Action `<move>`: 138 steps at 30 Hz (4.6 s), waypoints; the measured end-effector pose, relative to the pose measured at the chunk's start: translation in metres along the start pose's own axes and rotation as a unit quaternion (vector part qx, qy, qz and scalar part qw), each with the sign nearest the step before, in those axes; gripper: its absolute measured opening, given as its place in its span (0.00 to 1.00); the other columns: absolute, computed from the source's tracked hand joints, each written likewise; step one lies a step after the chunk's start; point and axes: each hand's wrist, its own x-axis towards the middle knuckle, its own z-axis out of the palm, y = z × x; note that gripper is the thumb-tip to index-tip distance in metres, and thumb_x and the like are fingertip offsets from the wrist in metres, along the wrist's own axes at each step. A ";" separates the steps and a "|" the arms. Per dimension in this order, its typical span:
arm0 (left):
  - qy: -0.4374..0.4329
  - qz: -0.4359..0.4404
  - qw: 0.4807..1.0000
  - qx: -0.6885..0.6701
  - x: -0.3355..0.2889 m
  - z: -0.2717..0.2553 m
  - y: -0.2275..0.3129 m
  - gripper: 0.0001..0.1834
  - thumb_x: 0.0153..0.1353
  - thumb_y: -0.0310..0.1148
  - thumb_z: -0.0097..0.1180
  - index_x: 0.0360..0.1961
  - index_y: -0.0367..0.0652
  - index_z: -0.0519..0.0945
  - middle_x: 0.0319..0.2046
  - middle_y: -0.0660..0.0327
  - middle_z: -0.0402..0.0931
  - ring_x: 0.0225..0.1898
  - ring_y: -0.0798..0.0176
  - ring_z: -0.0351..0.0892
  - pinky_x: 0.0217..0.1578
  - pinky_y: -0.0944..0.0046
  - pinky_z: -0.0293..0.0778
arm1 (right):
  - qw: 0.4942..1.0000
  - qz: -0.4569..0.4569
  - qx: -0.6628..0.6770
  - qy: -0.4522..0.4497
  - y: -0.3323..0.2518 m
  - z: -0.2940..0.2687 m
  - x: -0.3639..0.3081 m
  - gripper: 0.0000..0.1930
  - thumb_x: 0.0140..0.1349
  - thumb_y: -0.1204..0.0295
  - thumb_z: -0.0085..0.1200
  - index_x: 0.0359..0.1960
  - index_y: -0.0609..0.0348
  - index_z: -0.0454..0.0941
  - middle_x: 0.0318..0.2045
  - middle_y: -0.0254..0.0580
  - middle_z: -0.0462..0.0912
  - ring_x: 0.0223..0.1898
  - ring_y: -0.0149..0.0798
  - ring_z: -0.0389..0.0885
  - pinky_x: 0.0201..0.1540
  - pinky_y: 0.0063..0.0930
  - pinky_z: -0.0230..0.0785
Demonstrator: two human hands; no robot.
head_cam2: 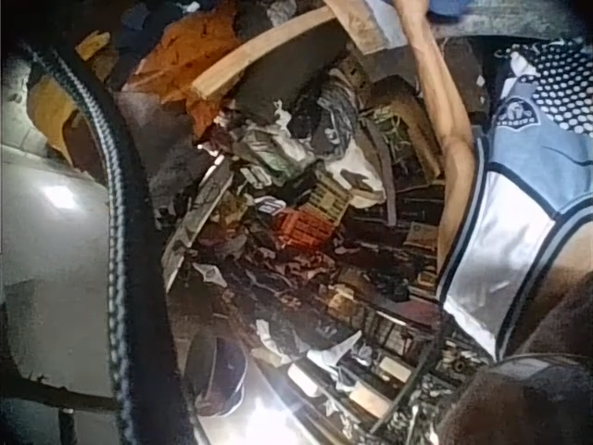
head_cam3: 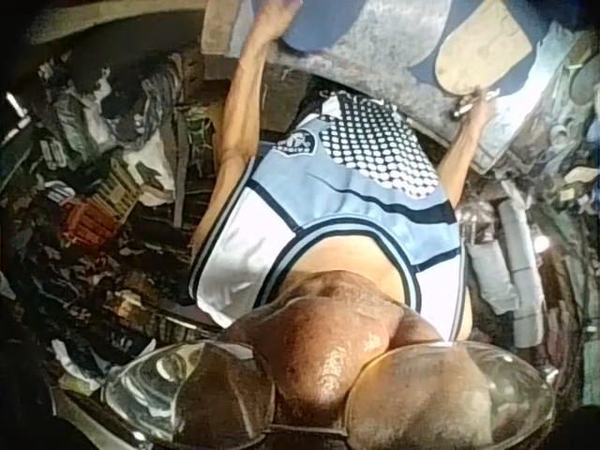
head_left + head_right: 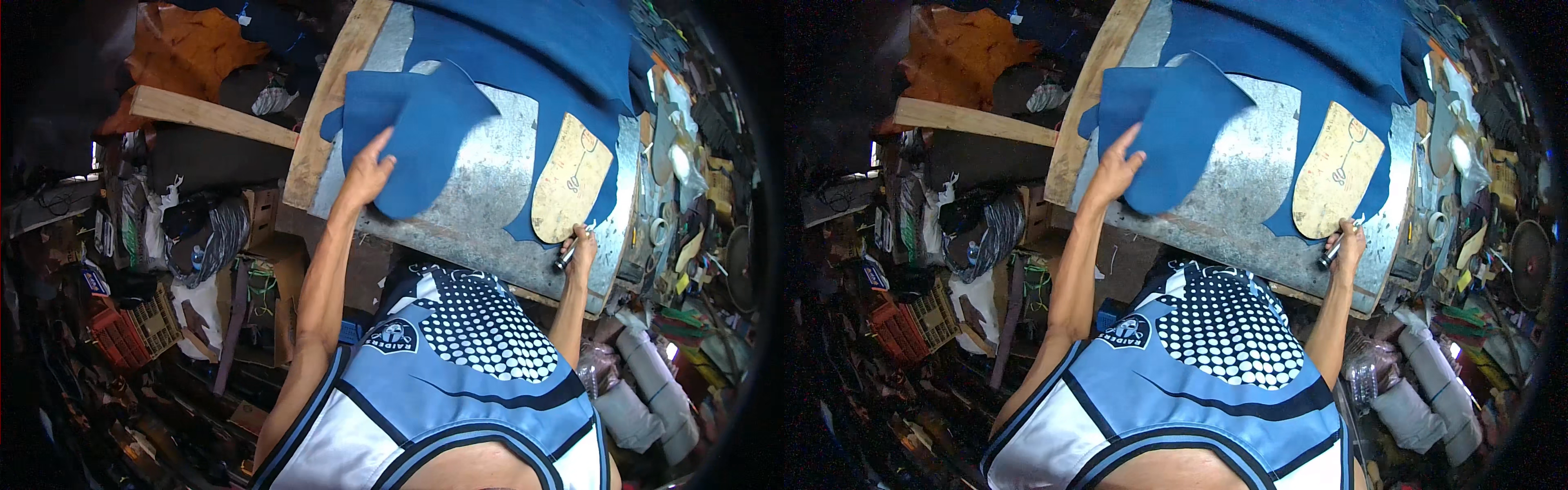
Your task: Cutting shapes out of a blue piece of leather using a stencil and a sharp blade.
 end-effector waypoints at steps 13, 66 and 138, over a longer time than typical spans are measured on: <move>0.049 -0.089 0.994 -0.049 0.004 -0.041 -0.071 0.33 0.64 0.32 0.60 0.69 0.34 0.65 0.53 0.47 0.80 0.56 0.53 0.79 0.56 0.60 0.72 | 0.999 -0.011 -0.036 0.014 -0.003 0.008 0.006 0.08 0.66 0.70 0.56 0.37 0.57 0.70 0.20 0.32 0.73 0.12 0.28 0.72 0.12 0.21 0.67; -0.129 -0.183 0.969 -0.102 0.100 0.211 0.106 0.34 0.68 0.32 0.58 0.69 0.26 0.60 0.63 0.45 0.70 0.62 0.55 0.72 0.64 0.58 0.64 | 0.905 -0.023 -0.397 0.149 -0.186 -0.111 0.373 0.21 0.60 0.64 0.57 0.52 0.61 0.83 0.55 0.55 0.81 0.59 0.54 0.79 0.60 0.45 0.72; 0.190 -0.070 0.973 0.110 0.013 0.069 -0.021 0.18 0.64 0.44 0.64 0.35 0.35 0.79 0.25 0.54 0.80 0.27 0.58 0.78 0.33 0.56 0.73 | 0.912 -0.305 -0.217 -0.169 -0.004 0.116 -0.009 0.07 0.62 0.73 0.58 0.37 0.64 0.85 0.26 0.44 0.86 0.25 0.32 0.83 0.29 0.27 0.74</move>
